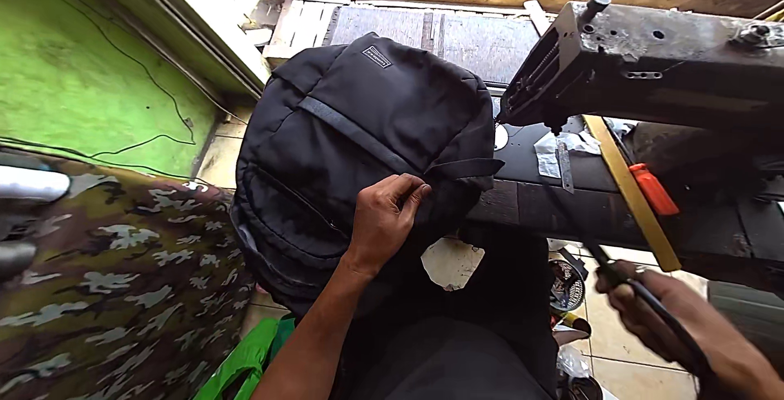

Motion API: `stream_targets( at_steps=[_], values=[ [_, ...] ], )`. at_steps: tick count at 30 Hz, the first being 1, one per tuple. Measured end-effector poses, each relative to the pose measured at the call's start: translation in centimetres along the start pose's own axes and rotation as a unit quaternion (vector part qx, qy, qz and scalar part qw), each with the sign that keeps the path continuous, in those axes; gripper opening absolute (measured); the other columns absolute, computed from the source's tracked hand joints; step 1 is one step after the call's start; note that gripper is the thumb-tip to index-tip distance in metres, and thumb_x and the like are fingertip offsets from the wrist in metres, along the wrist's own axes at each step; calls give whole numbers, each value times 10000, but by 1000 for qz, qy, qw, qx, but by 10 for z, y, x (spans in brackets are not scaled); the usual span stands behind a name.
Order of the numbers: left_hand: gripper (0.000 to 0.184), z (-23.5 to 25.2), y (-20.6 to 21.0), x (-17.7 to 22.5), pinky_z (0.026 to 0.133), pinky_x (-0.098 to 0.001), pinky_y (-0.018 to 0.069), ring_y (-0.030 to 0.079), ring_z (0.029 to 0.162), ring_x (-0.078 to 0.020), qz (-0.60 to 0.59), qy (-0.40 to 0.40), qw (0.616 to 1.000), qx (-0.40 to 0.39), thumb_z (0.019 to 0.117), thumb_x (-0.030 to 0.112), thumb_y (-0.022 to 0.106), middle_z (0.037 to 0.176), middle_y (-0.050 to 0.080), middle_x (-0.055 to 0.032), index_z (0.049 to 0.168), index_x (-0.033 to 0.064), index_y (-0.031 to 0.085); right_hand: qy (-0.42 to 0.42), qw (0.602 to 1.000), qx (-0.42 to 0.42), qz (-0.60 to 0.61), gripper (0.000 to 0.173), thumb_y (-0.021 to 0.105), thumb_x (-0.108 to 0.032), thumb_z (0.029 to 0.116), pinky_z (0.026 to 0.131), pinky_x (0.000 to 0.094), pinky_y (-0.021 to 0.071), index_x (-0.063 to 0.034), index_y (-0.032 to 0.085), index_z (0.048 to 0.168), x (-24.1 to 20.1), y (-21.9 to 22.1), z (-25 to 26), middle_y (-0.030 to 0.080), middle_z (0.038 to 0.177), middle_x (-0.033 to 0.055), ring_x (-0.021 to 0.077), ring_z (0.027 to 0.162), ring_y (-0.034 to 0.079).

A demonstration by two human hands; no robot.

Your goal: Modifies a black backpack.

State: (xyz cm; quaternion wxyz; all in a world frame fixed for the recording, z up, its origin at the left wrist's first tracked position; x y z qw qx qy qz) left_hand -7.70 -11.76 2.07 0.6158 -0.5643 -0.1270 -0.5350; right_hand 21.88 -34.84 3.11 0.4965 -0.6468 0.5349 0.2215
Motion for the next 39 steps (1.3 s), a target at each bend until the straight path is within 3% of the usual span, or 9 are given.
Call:
stream_targets(
  at_steps=[2, 4, 8, 12, 20, 27, 33, 39],
  values=[
    [134, 0, 1, 2, 677, -177, 547, 651, 744, -11, 9, 14, 1000, 1, 981, 186, 676, 824, 700, 32, 951, 91, 767, -39, 975, -158, 152, 554, 525, -738, 923, 387, 151, 390, -207, 643, 1027, -6, 41, 2, 493, 628, -139, -45, 449, 432],
    [153, -1, 1, 6, 676, -183, 544, 649, 745, -19, 29, 25, 999, 0, 986, 202, 669, 822, 695, 24, 956, 90, 768, -47, 939, -263, 218, 683, 470, -820, 886, 412, 200, 458, -182, 651, 1049, -14, 72, 9, 530, 640, -93, 10, 472, 508],
    [161, -5, 2, 10, 650, -189, 526, 634, 723, -28, 54, 43, 998, 2, 983, 210, 665, 790, 678, 28, 932, 98, 769, 9, 888, -349, 299, 774, 475, -888, 812, 477, 241, 544, -163, 635, 1034, -23, 107, 28, 552, 659, -62, 60, 521, 588],
    [171, -7, 2, 11, 652, -215, 533, 642, 720, -59, 70, 55, 996, -12, 987, 210, 652, 780, 673, 16, 951, 96, 775, 39, 884, -339, 319, 793, 503, -912, 758, 442, 248, 536, -162, 628, 984, -24, 118, 44, 530, 620, -61, 63, 475, 570],
    [194, -12, 5, 10, 635, -225, 511, 615, 695, -77, 79, 76, 993, -31, 999, 211, 627, 757, 640, 8, 944, 94, 772, 58, 908, -285, 302, 748, 542, -884, 751, 374, 193, 466, -161, 614, 928, -25, 111, 44, 469, 572, -85, 23, 408, 492],
    [168, -25, 8, 14, 734, -249, 551, 688, 804, -84, 74, 75, 994, -21, 957, 261, 706, 851, 754, 17, 952, 136, 818, -8, 919, -315, 238, 701, 513, -866, 815, 364, 193, 441, -184, 628, 927, -5, 70, 30, 481, 575, -89, 17, 415, 492],
    [193, -33, 36, 47, 604, -304, 520, 668, 673, -181, 215, 125, 968, 33, 967, 245, 692, 726, 709, -34, 970, 103, 824, -49, 886, -346, 306, 661, 523, -818, 863, 369, 156, 430, -178, 645, 974, 22, 46, 12, 499, 582, -110, -21, 430, 507],
    [133, -28, 58, 53, 526, -324, 462, 605, 584, -210, 309, 130, 940, 65, 916, 132, 708, 623, 614, -56, 831, 59, 780, -36, 886, -347, 305, 683, 522, -842, 841, 365, 168, 424, -177, 636, 945, 27, 53, 9, 485, 570, -98, -6, 415, 493]
  ],
)
Point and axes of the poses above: each hand's wrist, its own z-axis towards the middle knuckle, its own y-axis out of the palm, x = y × z, the point moved 4 cm from there along z, towards the middle knuckle
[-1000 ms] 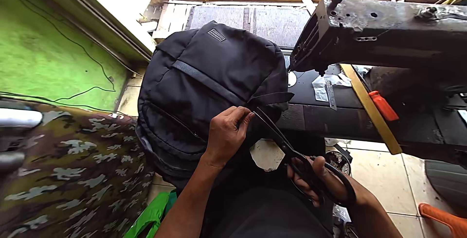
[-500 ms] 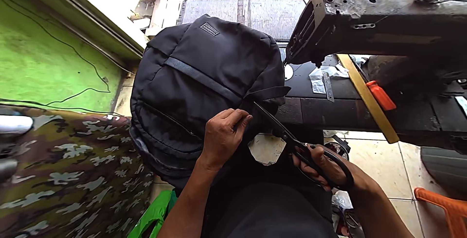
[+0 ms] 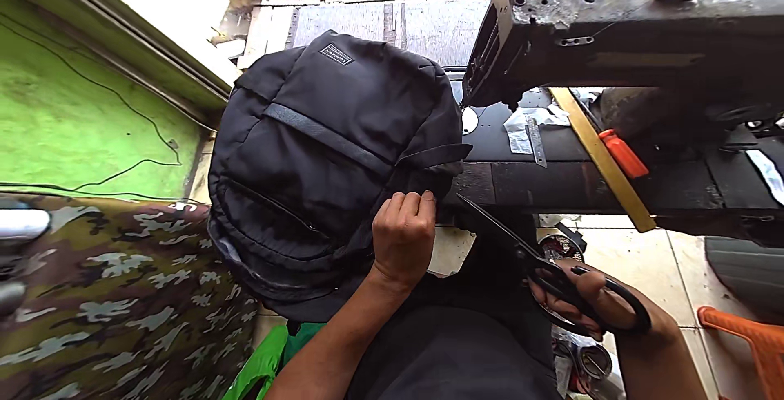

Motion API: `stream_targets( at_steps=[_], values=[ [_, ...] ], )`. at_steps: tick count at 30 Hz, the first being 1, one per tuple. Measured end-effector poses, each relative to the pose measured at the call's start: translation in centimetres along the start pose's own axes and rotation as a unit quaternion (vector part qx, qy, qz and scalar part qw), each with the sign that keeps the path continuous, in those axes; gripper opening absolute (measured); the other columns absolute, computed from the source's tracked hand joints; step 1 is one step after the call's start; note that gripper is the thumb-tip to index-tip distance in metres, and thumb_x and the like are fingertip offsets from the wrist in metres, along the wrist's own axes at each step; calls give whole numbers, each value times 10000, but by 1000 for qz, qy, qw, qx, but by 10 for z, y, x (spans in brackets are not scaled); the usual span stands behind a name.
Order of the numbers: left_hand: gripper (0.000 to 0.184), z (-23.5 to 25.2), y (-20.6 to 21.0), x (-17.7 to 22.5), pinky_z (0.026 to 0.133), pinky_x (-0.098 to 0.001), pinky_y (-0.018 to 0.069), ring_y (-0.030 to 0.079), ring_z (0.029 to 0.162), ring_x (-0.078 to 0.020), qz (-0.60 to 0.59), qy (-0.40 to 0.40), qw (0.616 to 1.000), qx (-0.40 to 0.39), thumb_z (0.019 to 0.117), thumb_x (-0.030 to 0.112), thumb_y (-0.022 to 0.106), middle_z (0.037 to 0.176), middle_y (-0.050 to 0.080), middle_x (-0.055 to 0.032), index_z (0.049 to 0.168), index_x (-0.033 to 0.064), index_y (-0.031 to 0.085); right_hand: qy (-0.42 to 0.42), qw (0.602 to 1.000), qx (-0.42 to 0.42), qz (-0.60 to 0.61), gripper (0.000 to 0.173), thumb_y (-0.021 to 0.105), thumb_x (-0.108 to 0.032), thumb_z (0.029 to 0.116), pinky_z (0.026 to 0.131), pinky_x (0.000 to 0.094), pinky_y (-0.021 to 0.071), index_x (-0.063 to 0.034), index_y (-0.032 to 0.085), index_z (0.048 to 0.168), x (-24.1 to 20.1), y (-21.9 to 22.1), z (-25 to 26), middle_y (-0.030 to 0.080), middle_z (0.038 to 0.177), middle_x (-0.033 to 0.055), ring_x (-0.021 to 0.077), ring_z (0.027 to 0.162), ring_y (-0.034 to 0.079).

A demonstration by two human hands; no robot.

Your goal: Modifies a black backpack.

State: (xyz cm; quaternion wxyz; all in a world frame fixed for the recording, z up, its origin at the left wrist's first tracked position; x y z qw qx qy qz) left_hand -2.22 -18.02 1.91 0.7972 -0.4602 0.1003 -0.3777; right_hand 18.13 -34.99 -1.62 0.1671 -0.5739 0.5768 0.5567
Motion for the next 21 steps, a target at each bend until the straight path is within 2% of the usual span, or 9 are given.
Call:
stream_targets(
  at_steps=[2, 4, 6, 9, 14, 18, 21],
  values=[
    [140, 3, 3, -4, 522, -334, 477, 607, 586, -223, -19, -10, 999, -23, 909, 123, 687, 632, 589, -72, 813, 38, 746, -3, 1000, -8, 5, 685, 524, -839, 843, 360, 167, 425, -171, 636, 949, 4, 0, 3, 488, 575, -94, -4, 414, 496],
    [135, 7, 1, -13, 587, -347, 541, 644, 650, -218, -88, -49, 992, -76, 912, 144, 681, 698, 623, -73, 868, 34, 746, -2, 1000, -10, 4, 673, 528, -835, 845, 371, 169, 429, -177, 635, 945, 5, 2, 9, 488, 581, -92, 0, 423, 496],
    [136, 9, -4, -24, 646, -323, 549, 636, 702, -173, -162, -94, 975, -118, 944, 166, 669, 764, 628, -53, 927, 51, 740, 5, 1000, 0, -24, 692, 514, -854, 835, 376, 182, 434, -179, 631, 932, 4, 7, 17, 488, 578, -88, 11, 424, 496],
    [128, 6, -9, -35, 660, -243, 525, 616, 727, -74, -247, -157, 946, -142, 974, 187, 661, 815, 627, 3, 962, 84, 736, 19, 998, 6, -58, 734, 482, -883, 821, 398, 210, 464, -176, 630, 948, 8, 13, 29, 505, 593, -77, 35, 442, 519],
    [106, -4, -14, -39, 732, -184, 541, 641, 800, -15, -310, -186, 928, -90, 967, 164, 678, 851, 665, 33, 977, 87, 750, 17, 998, -8, -59, 780, 467, -912, 795, 437, 220, 498, -167, 624, 966, 16, 19, 39, 525, 619, -71, 46, 478, 551],
    [125, -9, -15, -35, 751, -172, 575, 677, 805, -21, -278, -153, 948, -32, 946, 173, 711, 856, 701, 4, 947, 62, 766, 12, 999, -1, -48, 782, 492, -913, 780, 444, 220, 501, -167, 625, 975, 17, 21, 46, 533, 628, -72, 49, 486, 557],
    [153, -10, -16, -32, 750, -193, 555, 669, 782, -70, -225, -115, 967, -1, 948, 173, 693, 819, 695, -34, 934, 38, 765, 7, 997, 13, -78, 789, 476, -920, 776, 444, 212, 495, -169, 611, 973, 14, 20, 52, 525, 628, -76, 45, 486, 551]
  ],
)
Point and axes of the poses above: each hand's wrist, its own z-axis towards the middle knuckle, its own y-axis out of the palm, x = y × z, the point moved 4 cm from there along z, towards the middle knuckle
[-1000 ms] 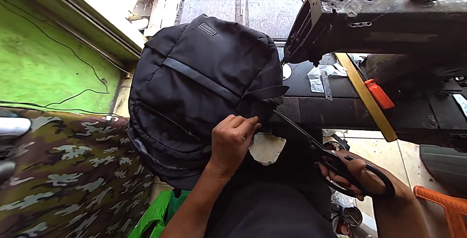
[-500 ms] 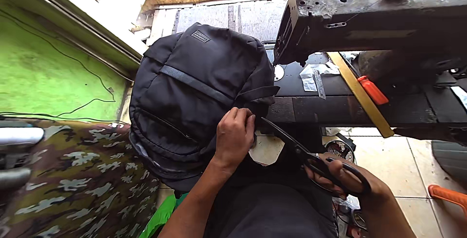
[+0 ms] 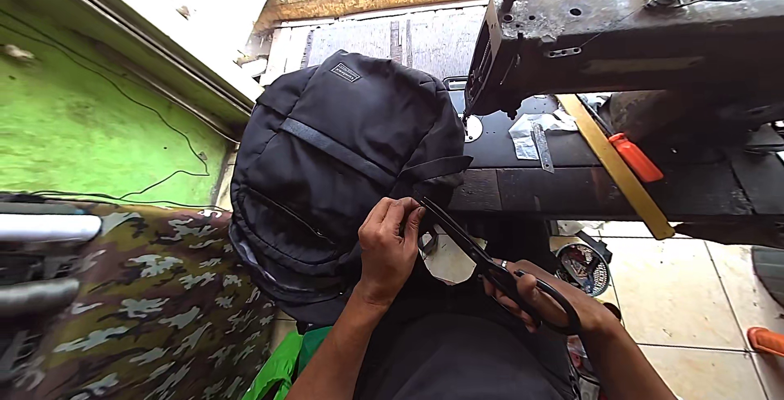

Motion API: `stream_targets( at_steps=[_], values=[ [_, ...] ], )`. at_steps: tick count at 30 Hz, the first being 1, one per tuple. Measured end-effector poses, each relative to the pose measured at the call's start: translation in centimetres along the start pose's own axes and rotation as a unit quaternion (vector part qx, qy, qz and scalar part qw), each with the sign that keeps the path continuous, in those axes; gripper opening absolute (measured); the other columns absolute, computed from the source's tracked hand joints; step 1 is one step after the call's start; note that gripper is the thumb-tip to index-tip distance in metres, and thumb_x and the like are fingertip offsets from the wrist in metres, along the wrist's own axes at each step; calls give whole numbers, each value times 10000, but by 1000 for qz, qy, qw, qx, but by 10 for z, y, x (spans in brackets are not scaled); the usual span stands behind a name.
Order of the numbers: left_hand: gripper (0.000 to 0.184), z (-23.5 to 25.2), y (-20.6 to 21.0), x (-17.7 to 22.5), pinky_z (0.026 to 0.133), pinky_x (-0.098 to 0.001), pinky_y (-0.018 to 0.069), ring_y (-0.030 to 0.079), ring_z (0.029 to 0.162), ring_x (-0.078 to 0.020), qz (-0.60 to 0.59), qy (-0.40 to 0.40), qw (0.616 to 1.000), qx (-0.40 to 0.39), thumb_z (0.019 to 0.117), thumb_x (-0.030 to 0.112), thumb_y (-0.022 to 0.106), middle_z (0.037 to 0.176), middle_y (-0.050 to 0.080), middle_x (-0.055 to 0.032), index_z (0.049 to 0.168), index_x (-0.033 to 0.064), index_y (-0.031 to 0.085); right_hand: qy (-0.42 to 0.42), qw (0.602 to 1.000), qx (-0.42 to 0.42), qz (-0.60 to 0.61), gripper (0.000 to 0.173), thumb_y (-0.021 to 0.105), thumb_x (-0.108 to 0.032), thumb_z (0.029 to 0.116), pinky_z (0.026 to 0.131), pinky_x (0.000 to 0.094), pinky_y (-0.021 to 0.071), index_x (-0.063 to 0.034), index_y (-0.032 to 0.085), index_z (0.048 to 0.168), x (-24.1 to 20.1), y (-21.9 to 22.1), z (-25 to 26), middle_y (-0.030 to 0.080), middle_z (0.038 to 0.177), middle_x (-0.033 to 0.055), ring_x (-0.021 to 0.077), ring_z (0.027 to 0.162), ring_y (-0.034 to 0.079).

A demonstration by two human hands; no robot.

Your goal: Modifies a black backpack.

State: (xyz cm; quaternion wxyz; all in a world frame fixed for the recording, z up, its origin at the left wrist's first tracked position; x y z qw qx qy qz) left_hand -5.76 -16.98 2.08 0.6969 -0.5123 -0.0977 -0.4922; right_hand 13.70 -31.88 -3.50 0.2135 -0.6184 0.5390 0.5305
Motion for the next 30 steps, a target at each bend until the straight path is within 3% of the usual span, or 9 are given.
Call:
stream_targets(
  at_steps=[9, 14, 18, 23, 30],
  values=[
    [166, -6, -3, 2, 755, -194, 551, 679, 779, -88, 7, 34, 999, 18, 934, 203, 738, 807, 724, -43, 957, 52, 805, 1, 999, -31, -18, 808, 448, -916, 803, 484, 231, 514, -148, 621, 988, 8, -10, -13, 559, 663, -52, 64, 525, 579],
    [211, -7, 9, 8, 689, -276, 554, 667, 703, -168, 104, 57, 993, 11, 951, 215, 707, 747, 695, -60, 1043, 54, 808, 17, 1000, -13, -16, 808, 459, -925, 785, 470, 228, 511, -160, 630, 981, 12, -18, -27, 563, 659, -56, 60, 515, 577],
    [147, -6, 14, 8, 647, -297, 528, 648, 675, -183, 155, 62, 986, 12, 941, 162, 682, 715, 665, -53, 934, 79, 804, 14, 1000, -10, -7, 803, 478, -922, 779, 457, 227, 503, -160, 633, 976, 11, -18, -24, 559, 655, -55, 60, 503, 568],
    [153, -8, 11, 12, 678, -277, 551, 671, 714, -170, 145, 49, 988, 7, 939, 159, 668, 763, 687, -57, 917, 69, 790, 0, 1000, -26, -10, 803, 479, -923, 779, 449, 224, 497, -158, 626, 970, 12, -15, -10, 543, 643, -58, 55, 491, 556],
    [144, -5, 14, 18, 671, -292, 530, 651, 686, -185, 162, 85, 983, 22, 919, 135, 663, 713, 669, -52, 883, 63, 783, -20, 1000, 2, -13, 785, 501, -924, 762, 406, 199, 453, -168, 620, 934, 10, -20, 2, 518, 605, -77, 32, 452, 521]
  ],
)
Point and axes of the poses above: each hand's wrist, its own z-axis towards the middle knuckle, its own y-axis out of the palm, x = y × z, the point moved 4 cm from there along z, towards the middle knuckle
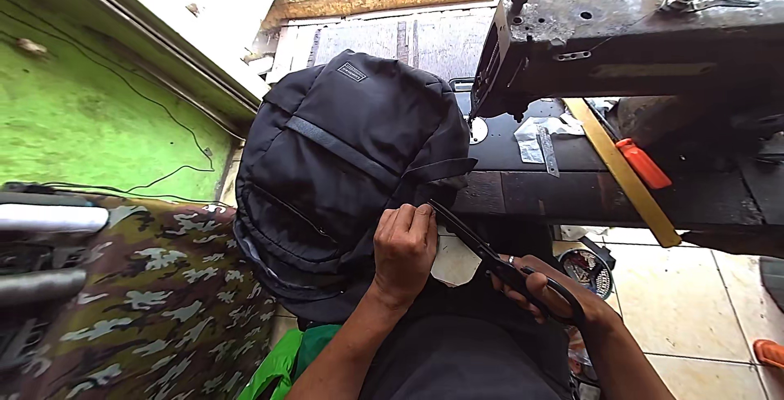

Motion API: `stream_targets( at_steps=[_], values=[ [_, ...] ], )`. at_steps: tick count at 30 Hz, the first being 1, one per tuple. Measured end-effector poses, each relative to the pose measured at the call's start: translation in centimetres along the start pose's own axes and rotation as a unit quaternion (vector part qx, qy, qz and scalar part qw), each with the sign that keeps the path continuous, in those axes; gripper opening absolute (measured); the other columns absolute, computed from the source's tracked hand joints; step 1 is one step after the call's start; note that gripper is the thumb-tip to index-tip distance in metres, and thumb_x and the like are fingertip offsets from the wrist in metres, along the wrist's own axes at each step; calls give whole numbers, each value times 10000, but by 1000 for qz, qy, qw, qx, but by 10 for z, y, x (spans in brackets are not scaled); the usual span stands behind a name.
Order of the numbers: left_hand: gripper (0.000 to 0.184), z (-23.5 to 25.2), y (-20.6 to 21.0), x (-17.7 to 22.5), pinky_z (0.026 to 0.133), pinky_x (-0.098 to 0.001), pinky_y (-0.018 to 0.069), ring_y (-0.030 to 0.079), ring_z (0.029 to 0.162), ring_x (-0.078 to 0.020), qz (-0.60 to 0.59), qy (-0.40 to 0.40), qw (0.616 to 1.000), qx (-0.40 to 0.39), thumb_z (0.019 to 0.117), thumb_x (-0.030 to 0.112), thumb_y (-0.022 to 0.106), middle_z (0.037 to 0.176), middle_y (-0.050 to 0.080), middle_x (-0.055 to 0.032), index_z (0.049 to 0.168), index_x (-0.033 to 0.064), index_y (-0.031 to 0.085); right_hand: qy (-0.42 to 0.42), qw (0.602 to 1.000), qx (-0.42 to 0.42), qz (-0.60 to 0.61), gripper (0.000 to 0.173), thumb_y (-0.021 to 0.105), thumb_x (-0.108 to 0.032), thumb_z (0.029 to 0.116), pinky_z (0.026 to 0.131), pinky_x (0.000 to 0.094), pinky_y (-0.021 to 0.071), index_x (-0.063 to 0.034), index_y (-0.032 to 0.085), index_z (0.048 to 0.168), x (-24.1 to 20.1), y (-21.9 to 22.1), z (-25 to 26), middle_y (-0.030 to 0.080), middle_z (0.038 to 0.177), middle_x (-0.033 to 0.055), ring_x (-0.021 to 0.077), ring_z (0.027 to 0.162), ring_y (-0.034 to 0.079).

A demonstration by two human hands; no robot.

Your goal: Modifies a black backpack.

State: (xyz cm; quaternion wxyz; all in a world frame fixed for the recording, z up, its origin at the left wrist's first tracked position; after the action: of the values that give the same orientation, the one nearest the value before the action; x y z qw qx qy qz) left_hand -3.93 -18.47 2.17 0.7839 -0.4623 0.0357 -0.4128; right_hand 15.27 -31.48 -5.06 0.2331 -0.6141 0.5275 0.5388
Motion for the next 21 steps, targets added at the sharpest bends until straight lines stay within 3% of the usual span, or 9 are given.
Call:
stream_targets(
  at_steps=[7, 10, 12, 14, 15, 16, 18, 19, 21],
  values=[
    [153, -2, 0, -4, 659, -280, 518, 635, 677, -159, -58, -9, 998, -29, 923, 155, 650, 731, 672, -38, 897, 72, 776, -25, 998, 23, -58, 732, 497, -893, 799, 360, 183, 389, -178, 613, 899, -1, -3, -2, 472, 559, -90, 9, 400, 456],
    [255, -9, -13, -5, 592, -336, 494, 597, 639, -198, -129, 25, 979, -154, 960, 178, 544, 689, 581, -62, 780, 59, 680, -35, 992, 55, -110, 764, 454, -917, 802, 376, 192, 380, -183, 634, 915, -11, -14, -24, 480, 570, -95, 3, 418, 442],
    [338, -19, -22, -5, 577, -369, 524, 626, 632, -220, -156, 85, 946, -272, 1000, 224, 544, 678, 585, -75, 718, 64, 642, -39, 984, 108, -136, 767, 455, -921, 798, 384, 200, 367, -189, 640, 933, -18, -30, -47, 478, 573, -104, 1, 424, 429],
    [382, -28, -27, -4, 583, -360, 490, 603, 637, -217, -116, 122, 951, -259, 1012, 343, 583, 690, 572, -61, 730, 89, 631, -30, 956, 219, -193, 743, 477, -894, 816, 364, 196, 372, -180, 641, 939, -27, -53, -68, 484, 569, -111, -7, 411, 429],
    [391, -29, -30, -5, 637, -391, 504, 628, 701, -246, -73, 112, 967, -219, 992, 417, 614, 747, 611, -78, 791, 85, 663, -12, 919, 292, -264, 715, 475, -847, 868, 374, 215, 381, -156, 638, 955, -36, -64, -75, 489, 582, -96, 8, 424, 433],
    [414, -28, -32, -8, 724, -443, 545, 685, 819, -290, -32, 86, 978, -188, 950, 476, 659, 859, 688, -115, 896, 70, 718, 22, 864, 356, -356, 653, 490, -729, 934, 423, 283, 421, -99, 646, 1002, -47, -75, -78, 529, 628, -38, 67, 470, 476],
    [536, -28, -26, -19, 856, -532, 544, 692, 1044, -374, 18, 24, 985, -172, 857, 480, 762, 1131, 720, -183, 1148, 32, 726, 89, 775, 425, -460, 529, 621, -420, 996, 669, 629, 502, 89, 652, 1137, -68, -95, -72, 660, 824, 260, 418, 722, 645],
    [580, -30, -20, -25, 867, -544, 535, 679, 1082, -393, 32, 5, 985, -170, 826, 432, 803, 1195, 704, -199, 1219, 17, 706, 118, 746, 449, -477, 499, 660, -350, 1000, 764, 716, 473, 128, 646, 1140, -71, -107, -66, 661, 885, 340, 530, 837, 652],
    [519, -34, -11, -35, 845, -516, 562, 701, 1043, -383, 45, 0, 985, -167, 844, 346, 797, 1159, 718, -201, 1212, -9, 708, 184, 704, 475, -495, 491, 688, -344, 994, 825, 736, 446, 137, 631, 1076, -76, -129, -55, 637, 916, 368, 570, 929, 626]
  ],
)
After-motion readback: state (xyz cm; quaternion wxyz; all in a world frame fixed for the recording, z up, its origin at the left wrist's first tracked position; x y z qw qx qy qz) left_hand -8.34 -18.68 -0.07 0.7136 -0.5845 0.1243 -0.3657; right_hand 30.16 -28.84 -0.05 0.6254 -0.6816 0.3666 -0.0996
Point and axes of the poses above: each hand's wrist, its own z-axis towards the middle knuckle, its own y-axis out of the palm, x = y × z, the point moved 4 cm from there along z, towards the middle knuckle
